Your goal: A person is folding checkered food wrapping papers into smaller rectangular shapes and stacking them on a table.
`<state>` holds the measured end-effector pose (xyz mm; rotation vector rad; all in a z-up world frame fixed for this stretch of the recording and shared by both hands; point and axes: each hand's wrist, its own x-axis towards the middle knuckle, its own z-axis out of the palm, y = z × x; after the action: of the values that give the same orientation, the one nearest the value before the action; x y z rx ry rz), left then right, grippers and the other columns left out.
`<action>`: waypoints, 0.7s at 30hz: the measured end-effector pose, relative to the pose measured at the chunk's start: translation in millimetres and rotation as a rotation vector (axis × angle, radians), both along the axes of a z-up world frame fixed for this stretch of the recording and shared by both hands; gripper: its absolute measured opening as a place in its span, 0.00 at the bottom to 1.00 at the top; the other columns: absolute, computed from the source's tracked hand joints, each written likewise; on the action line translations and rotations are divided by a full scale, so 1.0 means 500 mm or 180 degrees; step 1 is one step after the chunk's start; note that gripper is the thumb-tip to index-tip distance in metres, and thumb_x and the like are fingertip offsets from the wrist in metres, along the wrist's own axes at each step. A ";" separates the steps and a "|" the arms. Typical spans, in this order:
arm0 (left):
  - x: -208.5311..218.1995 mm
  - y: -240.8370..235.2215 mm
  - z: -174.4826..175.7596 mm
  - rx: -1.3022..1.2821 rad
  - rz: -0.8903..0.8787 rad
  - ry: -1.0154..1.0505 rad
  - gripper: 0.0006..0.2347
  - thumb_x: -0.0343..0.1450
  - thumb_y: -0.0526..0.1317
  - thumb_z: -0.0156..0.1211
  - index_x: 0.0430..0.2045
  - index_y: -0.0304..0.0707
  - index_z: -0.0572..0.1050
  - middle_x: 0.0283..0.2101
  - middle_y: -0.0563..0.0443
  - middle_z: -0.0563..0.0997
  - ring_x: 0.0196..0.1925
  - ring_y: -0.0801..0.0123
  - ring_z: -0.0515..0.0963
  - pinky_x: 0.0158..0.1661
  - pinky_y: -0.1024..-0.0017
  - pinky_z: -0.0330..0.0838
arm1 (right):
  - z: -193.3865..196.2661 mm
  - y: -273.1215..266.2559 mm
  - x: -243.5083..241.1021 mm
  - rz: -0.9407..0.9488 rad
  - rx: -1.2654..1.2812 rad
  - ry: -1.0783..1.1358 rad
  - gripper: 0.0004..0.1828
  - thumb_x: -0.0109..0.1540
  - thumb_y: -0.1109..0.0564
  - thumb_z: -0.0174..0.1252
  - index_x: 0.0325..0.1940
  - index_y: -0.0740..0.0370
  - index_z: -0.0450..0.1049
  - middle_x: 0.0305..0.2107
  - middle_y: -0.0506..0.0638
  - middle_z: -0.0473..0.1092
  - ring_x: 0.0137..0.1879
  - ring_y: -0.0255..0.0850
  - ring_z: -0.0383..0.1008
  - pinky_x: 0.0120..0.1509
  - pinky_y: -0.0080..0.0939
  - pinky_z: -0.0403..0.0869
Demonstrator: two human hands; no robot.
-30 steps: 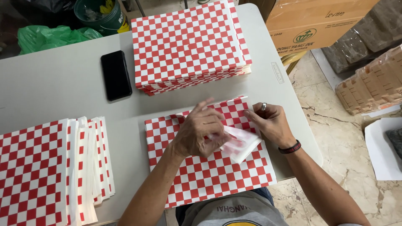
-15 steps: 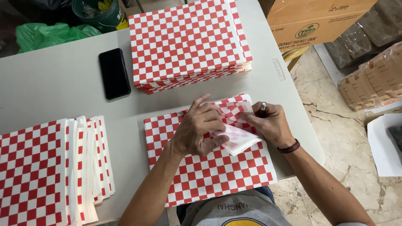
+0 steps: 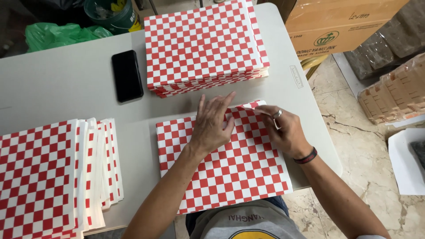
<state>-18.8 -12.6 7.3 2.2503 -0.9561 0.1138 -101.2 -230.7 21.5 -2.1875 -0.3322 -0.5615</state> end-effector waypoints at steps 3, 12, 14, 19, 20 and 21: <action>-0.002 -0.002 0.018 -0.0312 -0.0060 0.0094 0.28 0.68 0.30 0.58 0.66 0.43 0.64 0.54 0.45 0.78 0.63 0.50 0.73 0.68 0.34 0.45 | 0.015 0.016 -0.005 0.0179 -0.0372 -0.0660 0.16 0.62 0.72 0.51 0.49 0.65 0.77 0.30 0.58 0.77 0.25 0.47 0.75 0.26 0.42 0.73; 0.043 0.028 -0.053 -0.1160 -0.0527 0.1171 0.16 0.75 0.50 0.48 0.20 0.54 0.81 0.32 0.58 0.83 0.55 0.64 0.80 0.69 0.41 0.42 | -0.010 -0.050 -0.026 0.0457 0.0456 0.0244 0.39 0.70 0.37 0.30 0.59 0.68 0.76 0.29 0.56 0.78 0.17 0.33 0.65 0.24 0.37 0.66; 0.035 0.024 -0.038 -0.1242 -0.0470 0.1081 0.13 0.73 0.47 0.58 0.17 0.51 0.79 0.31 0.58 0.83 0.53 0.61 0.81 0.68 0.41 0.44 | 0.007 -0.052 -0.013 0.0336 0.0121 0.0307 0.35 0.70 0.40 0.31 0.63 0.63 0.74 0.30 0.57 0.79 0.15 0.39 0.65 0.24 0.41 0.67; 0.026 0.013 -0.032 -0.1087 -0.0305 0.0818 0.08 0.66 0.41 0.72 0.17 0.46 0.79 0.30 0.55 0.84 0.51 0.57 0.81 0.67 0.39 0.45 | 0.037 -0.037 -0.008 0.0248 -0.0558 0.0407 0.30 0.70 0.46 0.34 0.68 0.56 0.72 0.23 0.61 0.75 0.14 0.50 0.68 0.25 0.46 0.71; 0.025 0.013 -0.031 -0.0988 -0.0290 0.0714 0.08 0.65 0.42 0.74 0.19 0.45 0.79 0.36 0.54 0.83 0.55 0.54 0.79 0.67 0.38 0.47 | 0.034 -0.039 -0.009 0.0246 -0.0627 0.0418 0.30 0.70 0.46 0.32 0.69 0.57 0.71 0.21 0.60 0.74 0.14 0.50 0.68 0.24 0.46 0.72; 0.025 0.014 -0.029 -0.0889 -0.0275 0.0610 0.08 0.63 0.42 0.75 0.21 0.44 0.79 0.43 0.53 0.83 0.58 0.51 0.77 0.67 0.36 0.49 | 0.032 -0.041 -0.009 0.0244 -0.0695 0.0428 0.31 0.70 0.46 0.31 0.69 0.57 0.70 0.18 0.59 0.73 0.14 0.50 0.69 0.24 0.46 0.73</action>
<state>-6.5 -5.7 -7.2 1.9236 -0.8746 -0.0072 -105.8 -251.1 37.6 -2.3970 -0.4196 -0.3468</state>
